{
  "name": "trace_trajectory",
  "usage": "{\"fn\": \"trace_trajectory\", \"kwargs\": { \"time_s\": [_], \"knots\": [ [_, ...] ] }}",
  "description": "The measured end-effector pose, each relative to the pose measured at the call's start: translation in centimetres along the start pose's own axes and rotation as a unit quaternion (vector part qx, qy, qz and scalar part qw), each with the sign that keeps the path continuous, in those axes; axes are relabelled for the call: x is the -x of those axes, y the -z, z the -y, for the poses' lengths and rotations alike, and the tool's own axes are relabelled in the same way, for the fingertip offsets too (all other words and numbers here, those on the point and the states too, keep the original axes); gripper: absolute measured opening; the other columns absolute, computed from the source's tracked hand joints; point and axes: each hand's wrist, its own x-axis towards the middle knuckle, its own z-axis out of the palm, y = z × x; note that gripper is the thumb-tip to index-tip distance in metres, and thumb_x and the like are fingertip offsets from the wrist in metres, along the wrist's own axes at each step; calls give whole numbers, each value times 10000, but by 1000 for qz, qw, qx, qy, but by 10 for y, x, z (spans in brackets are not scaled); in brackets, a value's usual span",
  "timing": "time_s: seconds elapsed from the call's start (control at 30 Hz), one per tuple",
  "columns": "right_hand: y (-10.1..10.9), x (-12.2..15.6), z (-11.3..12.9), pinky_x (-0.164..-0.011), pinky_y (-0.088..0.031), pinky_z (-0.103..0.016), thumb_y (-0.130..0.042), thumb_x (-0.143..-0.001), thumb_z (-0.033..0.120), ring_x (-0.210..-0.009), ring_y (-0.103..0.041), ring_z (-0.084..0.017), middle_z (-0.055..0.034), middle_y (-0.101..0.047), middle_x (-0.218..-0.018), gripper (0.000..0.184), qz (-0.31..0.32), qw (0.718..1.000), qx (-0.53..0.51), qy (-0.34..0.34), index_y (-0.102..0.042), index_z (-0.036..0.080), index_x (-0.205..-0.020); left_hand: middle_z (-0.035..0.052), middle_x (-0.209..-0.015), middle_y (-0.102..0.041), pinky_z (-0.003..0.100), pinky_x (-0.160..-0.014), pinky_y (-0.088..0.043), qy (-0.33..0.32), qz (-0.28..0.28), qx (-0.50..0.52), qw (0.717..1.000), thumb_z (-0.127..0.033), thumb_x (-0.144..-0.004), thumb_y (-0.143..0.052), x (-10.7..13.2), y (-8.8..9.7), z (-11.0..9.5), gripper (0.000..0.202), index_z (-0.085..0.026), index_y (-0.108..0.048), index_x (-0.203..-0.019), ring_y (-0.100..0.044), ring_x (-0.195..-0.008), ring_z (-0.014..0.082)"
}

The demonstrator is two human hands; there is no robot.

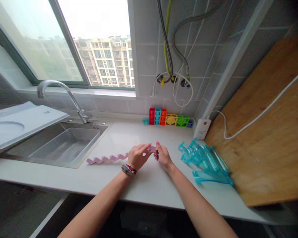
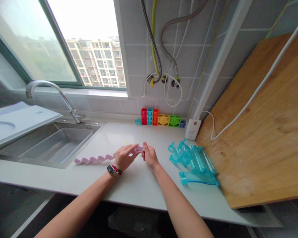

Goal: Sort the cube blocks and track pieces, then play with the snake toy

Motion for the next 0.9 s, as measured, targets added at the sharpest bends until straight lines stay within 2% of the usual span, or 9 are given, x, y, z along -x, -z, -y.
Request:
{"fn": "trace_trajectory", "kwargs": {
  "time_s": [0.1,0.23,0.43,0.57,0.73,0.83,0.9],
  "knots": [
    [1,0,-6,-421,-305,-233,-450,-881,796,-428,-403,-93,48,-466,-529,617,16,998,22,60,-494,211,-692,53,-953,-791,306,-763,-530,10,-12,15,1000,-434,-917,-691,-1,1,2,318,-236,-713,-1165,-733,-818,188],
    [0,3,-8,-441,-326,-231,-430,-911,772,-449,-421,-103,54,-478,-557,577,30,995,31,88,-519,217,-779,56,-986,-791,320,-776,-533,21,-20,25,999,-429,-912,-697,0,2,2,310,-250,-716,-1163,-735,-836,202],
    [-2,9,-5,-506,-356,-230,-422,-960,705,-517,-440,-109,54,-466,-593,527,-1,982,104,160,-535,216,-799,55,-985,-788,325,-777,-527,31,-20,28,999,-441,-922,-679,1,3,1,338,-236,-702,-1190,-731,-826,206],
    [-1,8,-4,-494,-352,-230,-429,-969,679,-503,-439,-108,51,-477,-576,522,-1,985,101,142,-492,218,-733,54,-984,-784,328,-795,-525,30,-11,28,999,-455,-931,-662,-1,4,1,331,-233,-699,-1173,-724,-844,206],
    [4,2,-6,-476,-332,-225,-569,-933,593,-460,-405,-98,68,-458,-507,455,14,989,96,107,-496,215,-692,60,-978,-773,346,-827,-505,18,19,20,999,-435,-934,-656,-3,3,-1,329,-219,-680,-1181,-700,-891,217],
    [7,-2,-8,-458,-321,-225,-574,-924,592,-447,-393,-96,68,-456,-491,461,-16,989,100,103,-496,214,-672,70,-1010,-764,398,-862,-471,16,42,-3,999,-421,-906,-682,-4,3,-2,351,-226,-667,-1197,-671,-965,261],
    [9,-3,-9,-448,-323,-224,-576,-919,600,-436,-388,-93,70,-452,-486,468,-33,989,94,106,-488,217,-665,64,-1018,-759,409,-874,-448,14,58,-18,998,-366,-902,-681,-4,3,-2,288,-240,-675,-1160,-655,-983,269]
  ]
}}
